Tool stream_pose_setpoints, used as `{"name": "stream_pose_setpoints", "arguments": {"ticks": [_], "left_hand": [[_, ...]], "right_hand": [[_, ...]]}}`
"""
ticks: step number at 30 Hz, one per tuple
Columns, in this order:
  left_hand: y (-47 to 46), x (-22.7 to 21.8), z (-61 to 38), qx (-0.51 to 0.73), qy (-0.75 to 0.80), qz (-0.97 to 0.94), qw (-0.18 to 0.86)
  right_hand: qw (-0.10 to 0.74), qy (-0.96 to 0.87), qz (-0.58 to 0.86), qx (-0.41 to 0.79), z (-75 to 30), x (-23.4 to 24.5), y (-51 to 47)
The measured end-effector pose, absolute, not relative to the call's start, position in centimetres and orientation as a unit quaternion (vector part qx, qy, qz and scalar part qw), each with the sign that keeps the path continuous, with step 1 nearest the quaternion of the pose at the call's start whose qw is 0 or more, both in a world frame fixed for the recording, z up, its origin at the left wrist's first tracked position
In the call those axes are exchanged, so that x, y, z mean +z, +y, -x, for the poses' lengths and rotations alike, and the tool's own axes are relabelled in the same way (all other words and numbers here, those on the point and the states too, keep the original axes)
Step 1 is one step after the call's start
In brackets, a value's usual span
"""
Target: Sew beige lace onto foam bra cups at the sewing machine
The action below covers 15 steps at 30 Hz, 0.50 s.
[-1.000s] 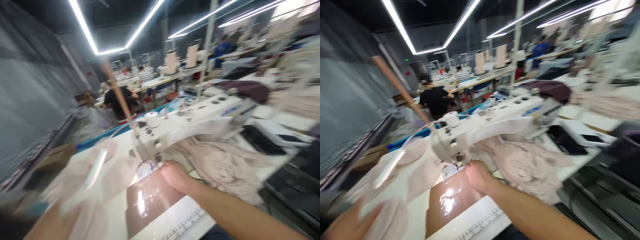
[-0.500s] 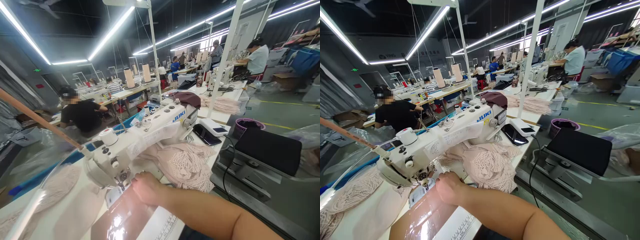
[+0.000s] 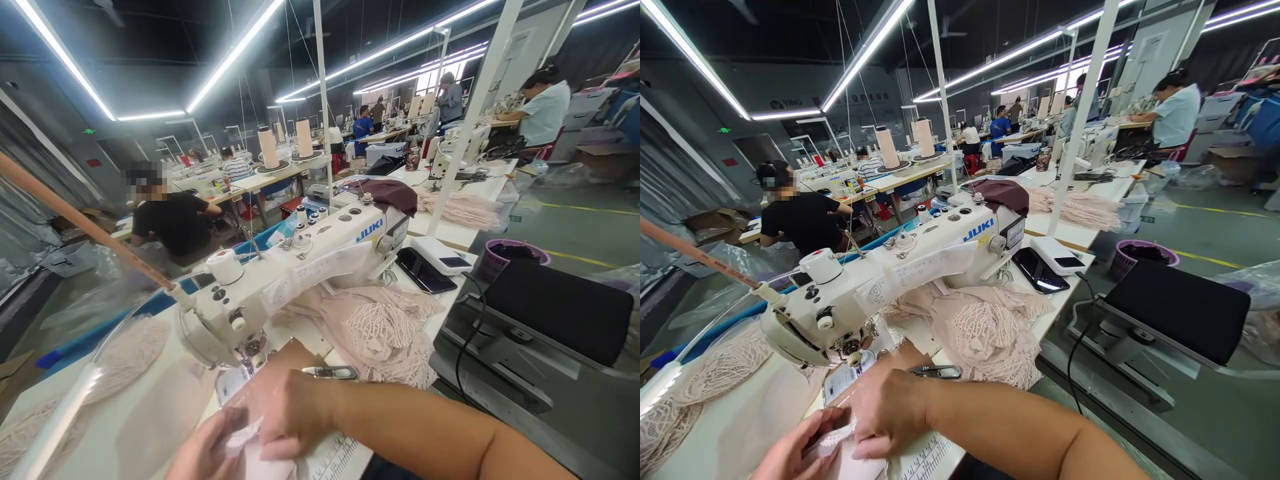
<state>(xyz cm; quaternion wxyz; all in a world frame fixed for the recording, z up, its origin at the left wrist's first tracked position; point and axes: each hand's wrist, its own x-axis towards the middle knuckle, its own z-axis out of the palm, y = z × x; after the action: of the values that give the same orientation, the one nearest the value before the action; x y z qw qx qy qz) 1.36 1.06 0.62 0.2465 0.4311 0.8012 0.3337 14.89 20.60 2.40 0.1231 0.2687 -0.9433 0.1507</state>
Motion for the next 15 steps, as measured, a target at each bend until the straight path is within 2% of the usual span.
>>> {"name": "stream_pose_setpoints", "arguments": {"ticks": [6,11,15], "left_hand": [[3.0,1.7,-1.8,0.259,0.842,-0.422,0.214],[3.6,2.5,-2.5,0.263,0.846,-0.418,0.203],[2.0,3.7,-1.6,0.225,0.885,-0.389,0.124]], "right_hand": [[0.065,-0.971,-0.201,0.109,-15.0,1.7,20.9],[0.086,-0.970,-0.184,0.136,-15.1,1.5,21.1],[0.092,-0.966,-0.168,0.175,-14.7,0.8,21.0]]}}
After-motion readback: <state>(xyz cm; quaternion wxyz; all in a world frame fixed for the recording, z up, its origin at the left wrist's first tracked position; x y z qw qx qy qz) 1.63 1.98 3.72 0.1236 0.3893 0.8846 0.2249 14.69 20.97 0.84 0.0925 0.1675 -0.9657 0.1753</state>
